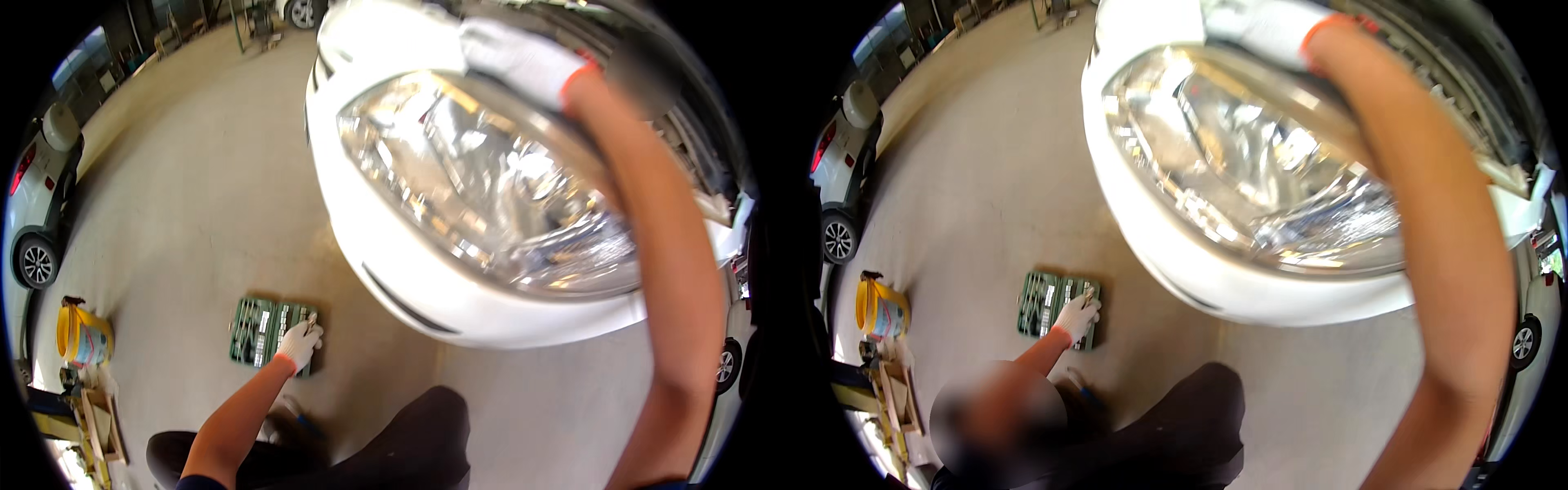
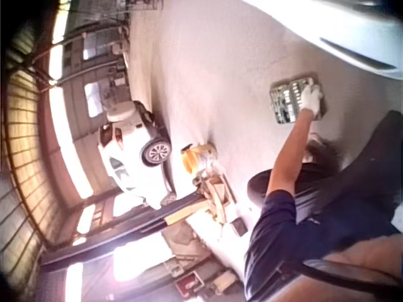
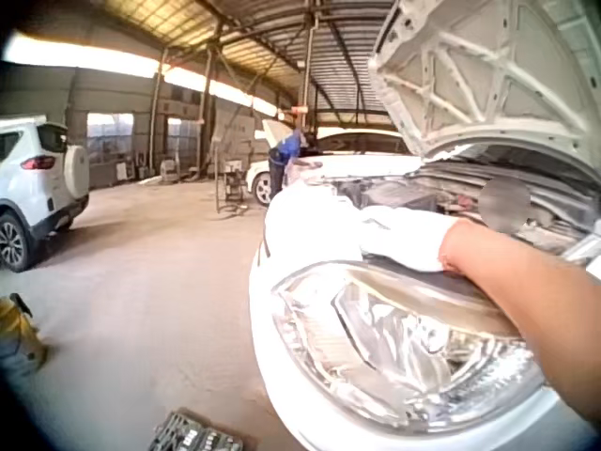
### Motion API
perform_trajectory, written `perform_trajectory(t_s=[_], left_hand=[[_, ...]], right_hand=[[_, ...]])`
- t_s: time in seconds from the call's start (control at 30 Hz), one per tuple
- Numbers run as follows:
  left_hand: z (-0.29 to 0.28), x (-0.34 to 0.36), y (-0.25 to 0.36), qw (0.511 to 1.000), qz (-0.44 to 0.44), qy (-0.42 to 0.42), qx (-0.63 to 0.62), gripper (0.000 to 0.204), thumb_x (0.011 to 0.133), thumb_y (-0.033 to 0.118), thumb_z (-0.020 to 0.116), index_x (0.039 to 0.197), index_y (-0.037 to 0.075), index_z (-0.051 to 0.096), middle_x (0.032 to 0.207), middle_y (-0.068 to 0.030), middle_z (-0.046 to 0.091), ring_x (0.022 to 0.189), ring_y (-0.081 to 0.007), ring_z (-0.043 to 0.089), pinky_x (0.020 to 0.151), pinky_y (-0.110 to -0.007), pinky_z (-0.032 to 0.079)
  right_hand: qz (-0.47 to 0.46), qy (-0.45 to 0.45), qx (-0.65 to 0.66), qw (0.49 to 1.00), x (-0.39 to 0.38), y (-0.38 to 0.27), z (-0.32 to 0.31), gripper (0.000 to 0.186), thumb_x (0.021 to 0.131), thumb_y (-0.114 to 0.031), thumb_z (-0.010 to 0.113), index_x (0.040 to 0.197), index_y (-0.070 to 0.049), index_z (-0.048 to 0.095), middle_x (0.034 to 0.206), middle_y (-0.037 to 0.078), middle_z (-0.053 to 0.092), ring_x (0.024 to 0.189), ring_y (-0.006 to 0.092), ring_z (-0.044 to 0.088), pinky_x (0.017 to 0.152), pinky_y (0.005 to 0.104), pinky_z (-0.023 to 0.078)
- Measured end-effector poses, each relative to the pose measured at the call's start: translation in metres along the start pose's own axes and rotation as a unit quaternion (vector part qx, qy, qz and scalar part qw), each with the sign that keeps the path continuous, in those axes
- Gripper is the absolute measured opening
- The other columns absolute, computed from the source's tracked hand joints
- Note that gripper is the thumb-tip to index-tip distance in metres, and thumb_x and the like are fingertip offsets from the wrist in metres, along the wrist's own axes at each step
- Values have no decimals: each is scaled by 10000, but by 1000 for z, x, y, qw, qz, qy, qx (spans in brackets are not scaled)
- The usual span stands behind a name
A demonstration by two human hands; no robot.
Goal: The person removes screws and fasteners from the front bumper and wheel arch area of a white car using a socket wrench and screwdriver. They detach the lower bumper cover and wheel arch liner, then wipe the exposed surfaces with a cloth.
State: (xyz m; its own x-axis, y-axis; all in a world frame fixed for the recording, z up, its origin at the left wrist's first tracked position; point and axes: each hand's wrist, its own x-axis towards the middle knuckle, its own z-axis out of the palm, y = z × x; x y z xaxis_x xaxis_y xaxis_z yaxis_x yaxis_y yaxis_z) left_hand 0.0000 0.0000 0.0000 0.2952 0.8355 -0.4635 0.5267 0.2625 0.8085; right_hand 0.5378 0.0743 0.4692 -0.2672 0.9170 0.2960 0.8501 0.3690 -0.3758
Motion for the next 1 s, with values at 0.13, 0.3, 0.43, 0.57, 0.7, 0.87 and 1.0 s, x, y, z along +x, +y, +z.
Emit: perform_trajectory(t_s=[0.13,0.3,0.43,0.57,0.7,0.87,1.0], left_hand=[[-28,-98,145,968,-23,-4,-249,187,1123,246,559,1103,68,614,837,0,512,681,-114,519,635,-300,482],[-53,-216,239,979,79,-49,-180,360,1197,396,527,1017,95,607,857,4,567,733,-121,567,700,-308,518],[-73,-258,249,970,217,-31,-106,387,1202,402,533,1013,88,659,890,14,602,852,-111,558,835,-314,500],[-82,-281,244,967,225,-5,-121,367,1190,359,578,1011,63,700,927,11,634,908,-110,566,889,-304,492],[-87,-295,236,968,235,46,-75,338,1178,306,594,1018,28,698,934,-50,665,929,-160,614,893,-341,520],[-65,-283,216,916,352,87,175,230,1066,120,617,1240,-21,670,1166,-241,722,1079,-465,693,979,-515,559],[-57,-310,240,918,285,14,277,323,1021,93,612,1323,-14,651,1257,-286,690,1209,-511,642,1073,-538,531]], right_hand=[[100,18,-122,987,-8,-58,-28,772,1059,-632,576,1638,-129,493,1423,334,642,1363,510,607,1189,488,482],[133,-2,-124,983,0,-75,-38,795,1009,-648,602,1667,-213,504,1535,305,596,1433,480,587,1222,497,474],[-24,199,-244,949,-12,-107,-53,515,1021,-390,642,1415,-62,686,1320,226,717,1243,408,685,1083,527,524],[-140,303,-279,900,-30,-204,-36,259,988,-214,656,1200,-73,702,972,139,721,942,362,696,874,511,532],[-149,227,16,962,-102,-315,96,253,1065,-276,667,1193,-65,726,911,175,741,812,384,749,732,528,594],[146,-7,523,840,-190,-357,300,527,1216,-387,482,1528,30,558,1412,161,696,1308,260,662,1107,377,504],[259,40,703,661,-216,-367,321,438,1224,-350,488,1451,-2,624,1296,62,695,1214,145,642,1074,306,507]])
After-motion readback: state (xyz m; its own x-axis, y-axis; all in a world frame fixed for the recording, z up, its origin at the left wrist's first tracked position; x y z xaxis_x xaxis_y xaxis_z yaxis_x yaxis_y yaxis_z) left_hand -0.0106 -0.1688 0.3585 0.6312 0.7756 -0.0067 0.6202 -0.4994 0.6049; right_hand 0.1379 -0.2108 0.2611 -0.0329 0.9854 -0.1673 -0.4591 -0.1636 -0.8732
